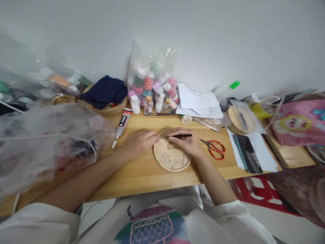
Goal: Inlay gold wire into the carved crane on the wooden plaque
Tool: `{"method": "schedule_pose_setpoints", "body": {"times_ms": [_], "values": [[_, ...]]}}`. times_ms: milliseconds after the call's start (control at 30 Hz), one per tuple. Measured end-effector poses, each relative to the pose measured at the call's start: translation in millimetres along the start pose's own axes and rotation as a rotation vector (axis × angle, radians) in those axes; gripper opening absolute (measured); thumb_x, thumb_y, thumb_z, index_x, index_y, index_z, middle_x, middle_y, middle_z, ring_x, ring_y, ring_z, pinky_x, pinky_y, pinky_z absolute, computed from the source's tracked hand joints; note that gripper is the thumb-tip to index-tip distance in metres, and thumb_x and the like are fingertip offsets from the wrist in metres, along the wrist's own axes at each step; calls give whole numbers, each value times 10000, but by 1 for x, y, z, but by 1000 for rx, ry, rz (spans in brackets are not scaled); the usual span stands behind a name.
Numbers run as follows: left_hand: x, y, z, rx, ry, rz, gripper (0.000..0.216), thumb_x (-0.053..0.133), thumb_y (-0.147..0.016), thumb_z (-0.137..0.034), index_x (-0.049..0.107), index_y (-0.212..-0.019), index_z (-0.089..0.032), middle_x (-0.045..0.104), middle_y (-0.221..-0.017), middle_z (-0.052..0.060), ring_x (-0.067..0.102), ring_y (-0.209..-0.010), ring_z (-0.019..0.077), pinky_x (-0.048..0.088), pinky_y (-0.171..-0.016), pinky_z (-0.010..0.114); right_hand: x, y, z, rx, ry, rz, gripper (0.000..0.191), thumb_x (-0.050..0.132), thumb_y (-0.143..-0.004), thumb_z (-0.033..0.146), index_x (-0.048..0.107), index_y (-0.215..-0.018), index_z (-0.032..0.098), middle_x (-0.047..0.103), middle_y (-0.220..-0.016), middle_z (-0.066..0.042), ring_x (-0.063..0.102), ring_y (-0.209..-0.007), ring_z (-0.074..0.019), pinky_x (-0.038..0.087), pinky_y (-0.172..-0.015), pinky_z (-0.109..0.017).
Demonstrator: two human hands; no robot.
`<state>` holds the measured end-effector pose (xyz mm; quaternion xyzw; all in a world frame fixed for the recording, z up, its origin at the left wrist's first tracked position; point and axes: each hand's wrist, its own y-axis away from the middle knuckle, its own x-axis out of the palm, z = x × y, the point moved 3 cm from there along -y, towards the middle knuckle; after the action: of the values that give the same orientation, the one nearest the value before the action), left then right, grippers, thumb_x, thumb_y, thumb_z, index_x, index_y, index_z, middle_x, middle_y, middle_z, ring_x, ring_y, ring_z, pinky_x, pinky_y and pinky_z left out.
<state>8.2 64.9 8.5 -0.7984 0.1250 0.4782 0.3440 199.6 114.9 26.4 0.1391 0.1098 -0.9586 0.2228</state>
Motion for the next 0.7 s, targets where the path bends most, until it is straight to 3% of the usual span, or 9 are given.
{"method": "schedule_pose_setpoints", "body": {"times_ms": [133,333,533,700], "values": [[4,0,4,-95,91,2,271,461,-974,-263,703,-895,-170,655,-821,35,612,-763,138,451,-699,246,-4,2,-4,17,23,-161,243,740,-715,411,734,-744,170,732,-748,-51,663,-675,-150,544,-653,-287],[4,0,5,-125,107,13,218,503,-946,-251,700,-906,-168,654,-762,11,611,-709,119,443,-656,220,-3,25,12,8,111,-261,156,692,-766,322,726,-782,171,723,-750,-47,642,-661,-148,511,-617,-274],[6,0,3,-141,127,97,226,479,-960,-264,687,-946,-178,676,-843,21,616,-774,143,425,-681,243,15,42,21,-109,344,-139,92,655,-821,232,732,-849,191,744,-857,-66,670,-790,-183,520,-730,-315],[6,0,3,-135,158,122,273,417,-991,-271,666,-952,-169,652,-831,18,596,-762,131,422,-691,241,25,37,20,-257,514,-82,109,621,-867,229,730,-872,215,747,-818,-57,662,-770,-192,519,-707,-333]]}}
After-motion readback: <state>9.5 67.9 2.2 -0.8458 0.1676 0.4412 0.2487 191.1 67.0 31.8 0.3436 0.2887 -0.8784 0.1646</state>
